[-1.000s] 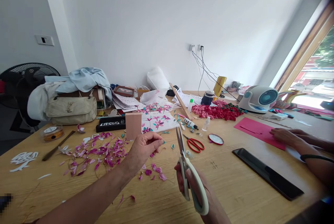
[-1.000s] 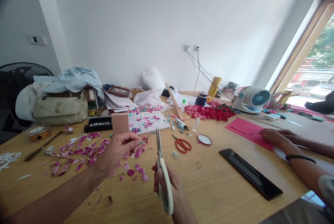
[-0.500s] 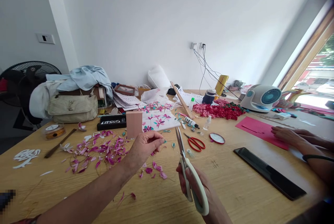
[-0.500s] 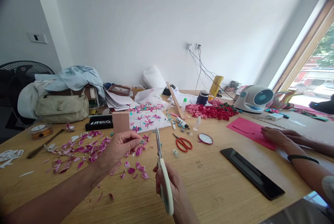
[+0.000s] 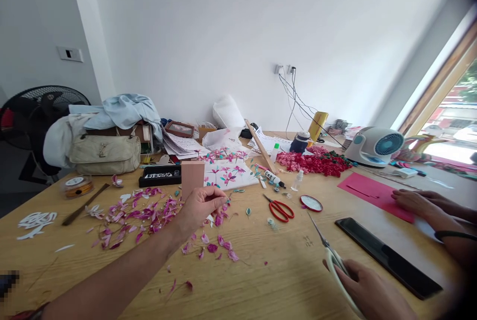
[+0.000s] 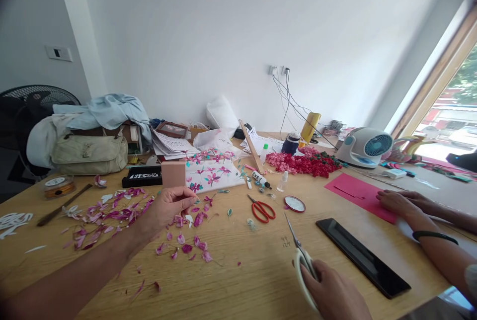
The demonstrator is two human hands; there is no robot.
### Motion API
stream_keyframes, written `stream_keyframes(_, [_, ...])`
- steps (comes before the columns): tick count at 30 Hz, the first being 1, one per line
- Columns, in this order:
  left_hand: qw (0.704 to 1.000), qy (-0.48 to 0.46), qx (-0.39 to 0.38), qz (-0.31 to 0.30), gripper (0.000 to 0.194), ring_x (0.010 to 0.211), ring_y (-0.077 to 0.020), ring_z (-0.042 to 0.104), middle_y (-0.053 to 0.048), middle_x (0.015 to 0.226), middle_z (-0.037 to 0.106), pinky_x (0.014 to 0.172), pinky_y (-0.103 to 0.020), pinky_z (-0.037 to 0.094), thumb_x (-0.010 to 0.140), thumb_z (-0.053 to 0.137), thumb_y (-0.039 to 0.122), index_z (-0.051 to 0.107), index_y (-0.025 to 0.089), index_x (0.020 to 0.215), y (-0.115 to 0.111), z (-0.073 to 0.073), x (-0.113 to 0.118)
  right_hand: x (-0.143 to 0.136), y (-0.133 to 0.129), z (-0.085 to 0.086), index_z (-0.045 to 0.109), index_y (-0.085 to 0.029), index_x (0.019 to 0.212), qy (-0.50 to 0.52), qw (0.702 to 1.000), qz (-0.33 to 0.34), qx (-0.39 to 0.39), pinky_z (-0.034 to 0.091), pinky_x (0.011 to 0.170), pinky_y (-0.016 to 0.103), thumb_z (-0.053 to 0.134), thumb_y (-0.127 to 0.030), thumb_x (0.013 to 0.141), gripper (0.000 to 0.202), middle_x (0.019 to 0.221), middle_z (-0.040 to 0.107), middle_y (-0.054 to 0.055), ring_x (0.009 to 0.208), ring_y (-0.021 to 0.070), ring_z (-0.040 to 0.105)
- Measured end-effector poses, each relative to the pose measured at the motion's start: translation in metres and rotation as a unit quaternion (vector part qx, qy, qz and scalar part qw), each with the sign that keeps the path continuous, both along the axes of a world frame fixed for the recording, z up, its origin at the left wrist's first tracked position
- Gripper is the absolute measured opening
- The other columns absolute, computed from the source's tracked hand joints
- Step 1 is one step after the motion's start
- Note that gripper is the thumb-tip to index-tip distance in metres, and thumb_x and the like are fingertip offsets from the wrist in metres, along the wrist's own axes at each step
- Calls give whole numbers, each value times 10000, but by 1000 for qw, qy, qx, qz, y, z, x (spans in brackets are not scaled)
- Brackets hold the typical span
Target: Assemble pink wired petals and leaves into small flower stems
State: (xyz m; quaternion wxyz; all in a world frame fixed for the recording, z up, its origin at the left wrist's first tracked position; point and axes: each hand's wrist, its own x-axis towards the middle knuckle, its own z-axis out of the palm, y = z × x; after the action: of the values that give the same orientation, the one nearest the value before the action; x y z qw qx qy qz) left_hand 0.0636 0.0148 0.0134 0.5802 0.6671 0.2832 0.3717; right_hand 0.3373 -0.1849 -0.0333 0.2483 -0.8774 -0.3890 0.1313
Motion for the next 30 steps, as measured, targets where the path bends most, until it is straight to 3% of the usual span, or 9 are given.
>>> stream_keyframes(3, [1000, 24, -8, -2, 212, 465, -59, 421, 31, 526, 491, 436, -174, 313, 629, 640, 325, 597, 119, 660, 9, -5, 6, 25, 0, -6, 547, -214, 499, -132, 985, 15, -113, 333, 490, 289, 436, -494, 731, 381, 538, 599, 71, 566, 241, 579])
stream_keyframes(8, [998, 47, -16, -34, 198, 468, -76, 446, 31, 534, 484, 459, -200, 365, 626, 616, 306, 580, 119, 679, 20, -18, 28, 39, 15, -20, 562, -202, 594, -197, 963, 48, -178, 359, 555, 324, 389, -441, 785, 351, 651, 630, 107, 665, 270, 599])
stream_keyframes(14, [992, 104, -5, -78, 115, 433, -71, 430, 45, 501, 446, 445, -202, 376, 658, 547, 239, 554, 129, 691, 37, -34, 53, 31, 34, 7, 607, -210, 711, -211, 962, 101, -139, 388, 650, 319, 458, -354, 774, 217, 787, 648, 88, 794, 258, 595])
stream_keyframes(17, [989, 100, -35, -103, 112, 425, -63, 431, 53, 522, 441, 422, -184, 358, 666, 537, 219, 528, 137, 742, 39, -36, 57, 11, 75, 25, 584, -212, 683, -206, 963, 163, -65, 367, 589, 280, 408, -304, 816, 239, 697, 636, 46, 693, 215, 590])
stream_keyframes(20, [987, 91, -57, -118, 130, 422, -57, 426, 64, 523, 443, 404, -158, 319, 695, 501, 203, 479, 160, 816, 36, -35, 53, -10, 138, 27, 568, -186, 656, -95, 975, 200, -13, 348, 499, 224, 439, -238, 805, 204, 575, 601, 16, 585, 164, 585])
stream_keyframes(22, [985, 86, -74, -128, 140, 407, -58, 409, 77, 492, 436, 402, -153, 299, 727, 465, 214, 441, 181, 861, 34, -33, 49, -18, 183, 20, 571, -165, 721, -14, 981, 195, -7, 364, 462, 179, 453, -164, 785, 135, 626, 623, 14, 567, 128, 600])
stream_keyframes(25, [983, 64, -106, -138, 126, 403, -57, 393, 81, 470, 434, 412, -156, 273, 752, 432, 235, 420, 195, 871, 32, -32, 40, -21, 239, 4, 572, -127, 800, -6, 982, 188, -18, 391, 464, 169, 439, -135, 794, 133, 663, 638, 41, 545, 116, 606])
stream_keyframes(28, [976, 49, -154, -145, 84, 434, -51, 404, 57, 498, 448, 432, -169, 254, 733, 440, 243, 453, 172, 777, 30, -30, 35, -19, 274, -12, 580, -87, 851, -47, 985, 164, -32, 430, 537, 222, 442, -164, 816, 162, 688, 643, 95, 618, 163, 621])
stream_keyframes(30, [969, 35, -192, -150, 88, 464, -51, 417, 40, 529, 458, 455, -177, 270, 697, 470, 239, 471, 153, 716, 28, -29, 34, -18, 286, -19, 582, -65, 879, -90, 985, 140, -37, 446, 634, 279, 457, -201, 829, 192, 831, 640, 158, 775, 215, 616])
